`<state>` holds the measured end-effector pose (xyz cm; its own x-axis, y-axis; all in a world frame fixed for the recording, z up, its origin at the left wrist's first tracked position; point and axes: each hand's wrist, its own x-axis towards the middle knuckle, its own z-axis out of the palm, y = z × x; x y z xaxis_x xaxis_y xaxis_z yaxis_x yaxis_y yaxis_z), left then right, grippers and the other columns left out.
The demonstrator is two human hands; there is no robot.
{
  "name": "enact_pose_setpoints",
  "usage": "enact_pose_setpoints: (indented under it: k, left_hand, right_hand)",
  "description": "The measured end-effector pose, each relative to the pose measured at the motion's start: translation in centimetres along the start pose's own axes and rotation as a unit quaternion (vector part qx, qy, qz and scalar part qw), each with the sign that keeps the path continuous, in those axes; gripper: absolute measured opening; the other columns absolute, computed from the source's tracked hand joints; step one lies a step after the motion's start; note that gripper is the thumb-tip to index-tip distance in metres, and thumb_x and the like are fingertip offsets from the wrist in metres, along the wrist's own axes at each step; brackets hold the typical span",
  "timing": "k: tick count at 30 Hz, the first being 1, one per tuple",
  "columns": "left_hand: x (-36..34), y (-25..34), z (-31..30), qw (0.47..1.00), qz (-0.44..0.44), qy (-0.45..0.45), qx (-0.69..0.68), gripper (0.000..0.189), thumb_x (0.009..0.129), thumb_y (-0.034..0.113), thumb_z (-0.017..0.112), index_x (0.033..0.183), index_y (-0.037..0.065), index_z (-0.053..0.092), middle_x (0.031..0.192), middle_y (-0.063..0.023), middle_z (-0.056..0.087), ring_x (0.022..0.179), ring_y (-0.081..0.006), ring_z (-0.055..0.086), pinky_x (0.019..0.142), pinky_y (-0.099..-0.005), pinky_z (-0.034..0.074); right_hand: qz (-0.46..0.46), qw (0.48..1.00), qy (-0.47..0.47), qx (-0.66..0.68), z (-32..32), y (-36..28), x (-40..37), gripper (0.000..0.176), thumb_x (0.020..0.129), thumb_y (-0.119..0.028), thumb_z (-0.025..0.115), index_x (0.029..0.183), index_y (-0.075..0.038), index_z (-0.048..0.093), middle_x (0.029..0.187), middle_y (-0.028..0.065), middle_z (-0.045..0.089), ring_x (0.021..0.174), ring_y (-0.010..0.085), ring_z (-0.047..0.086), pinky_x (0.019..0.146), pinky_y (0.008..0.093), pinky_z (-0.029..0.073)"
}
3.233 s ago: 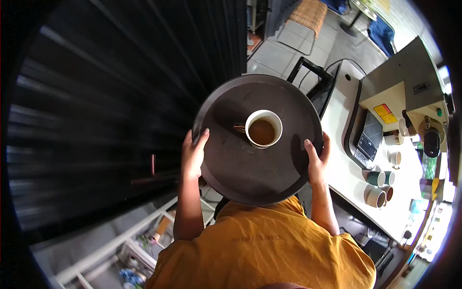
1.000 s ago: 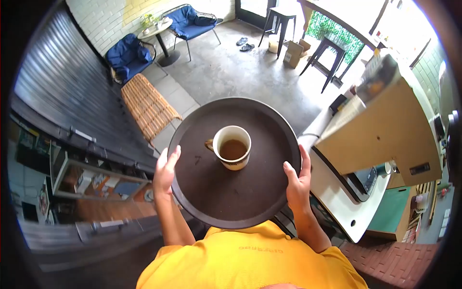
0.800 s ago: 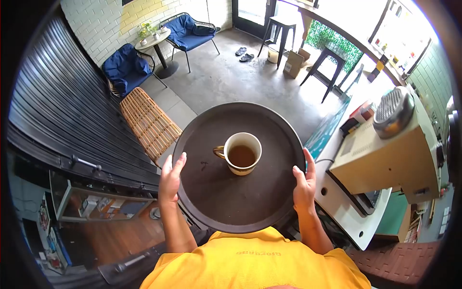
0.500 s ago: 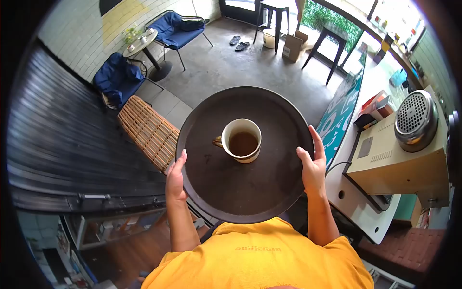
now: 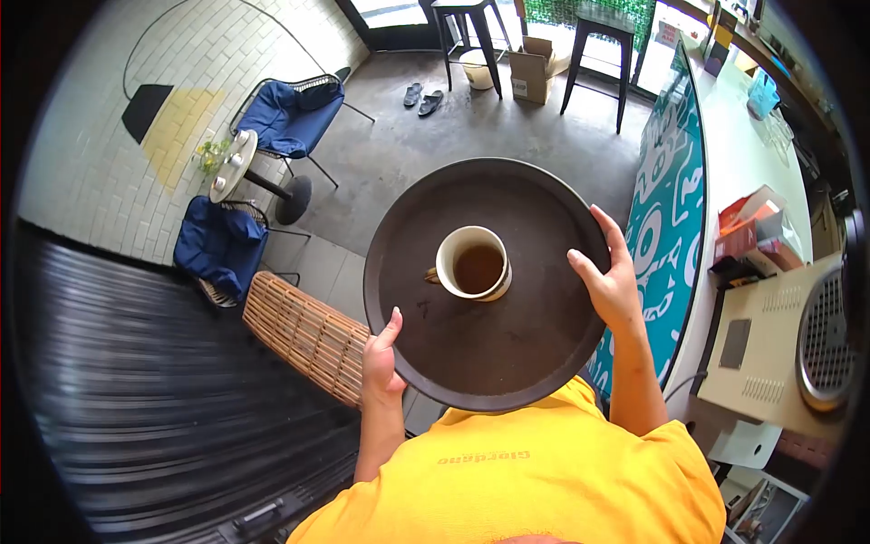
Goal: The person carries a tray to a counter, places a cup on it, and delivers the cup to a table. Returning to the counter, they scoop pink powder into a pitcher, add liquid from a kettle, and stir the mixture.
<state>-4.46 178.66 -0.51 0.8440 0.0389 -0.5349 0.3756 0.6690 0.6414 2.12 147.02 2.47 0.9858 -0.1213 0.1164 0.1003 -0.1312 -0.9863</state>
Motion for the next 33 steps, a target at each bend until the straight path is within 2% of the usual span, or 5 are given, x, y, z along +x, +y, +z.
enact_pose_setpoints:
  k: [13,18,21,26,33]
  left_hand:
    - [21.4,9.7,11.0,0.99,-0.043,-0.127,-0.04,0.049,0.1,0.037,0.031,0.13,0.0,0.044,0.131,-0.0131,0.051,0.118,-0.0289,0.05,0.101,-0.0412,0.04]
    - [31.7,14.5,14.4,0.979,-0.073,-0.176,-0.077,0.047,0.099,0.037,0.038,0.127,0.001,0.047,0.127,-0.0134,0.054,0.114,-0.0295,0.054,0.099,-0.0429,0.042]
    - [38.1,17.5,16.1,0.978,-0.104,-0.169,-0.066,0.047,0.099,0.037,0.038,0.128,0.001,0.047,0.127,-0.0134,0.054,0.115,-0.0295,0.053,0.099,-0.0433,0.042]
    - [46.6,22.3,20.9,0.98,-0.085,-0.176,-0.024,0.049,0.1,0.036,0.033,0.13,-0.001,0.043,0.133,-0.0146,0.049,0.12,-0.0314,0.049,0.102,-0.0446,0.039]
    - [58.9,24.7,27.3,0.984,-0.066,-0.163,-0.008,0.048,0.1,0.036,0.034,0.13,-0.001,0.043,0.131,-0.0146,0.05,0.118,-0.0313,0.051,0.101,-0.0456,0.04]
  right_hand:
    - [-0.027,0.982,0.048,-0.18,1.9,1.2,21.8,0.065,0.082,-0.029,0.066,0.136,-0.004,0.039,0.136,0.0213,0.044,0.131,0.0327,0.037,0.108,0.0361,0.028]
    - [-0.029,0.867,0.135,-0.479,5.8,0.9,29.8,0.061,0.081,-0.034,0.063,0.133,-0.007,0.044,0.126,0.0189,0.049,0.122,0.0344,0.043,0.103,0.043,0.03]
    - [-0.151,0.839,0.174,-0.493,8.7,-0.9,35.3,0.057,0.08,-0.034,0.062,0.129,-0.008,0.049,0.122,0.0158,0.051,0.118,0.032,0.044,0.102,0.0447,0.028]
    - [-0.004,0.994,-0.084,0.065,12.3,0.2,44.5,0.059,0.085,-0.022,0.059,0.138,-0.007,0.038,0.129,0.016,0.049,0.12,0.0297,0.046,0.099,0.0364,0.038]
    - [-0.137,0.975,0.034,-0.17,15.5,4.4,59.9,0.075,0.066,-0.03,0.081,0.127,-0.006,0.045,0.118,0.0154,0.055,0.109,0.0293,0.055,0.093,0.0376,0.045]
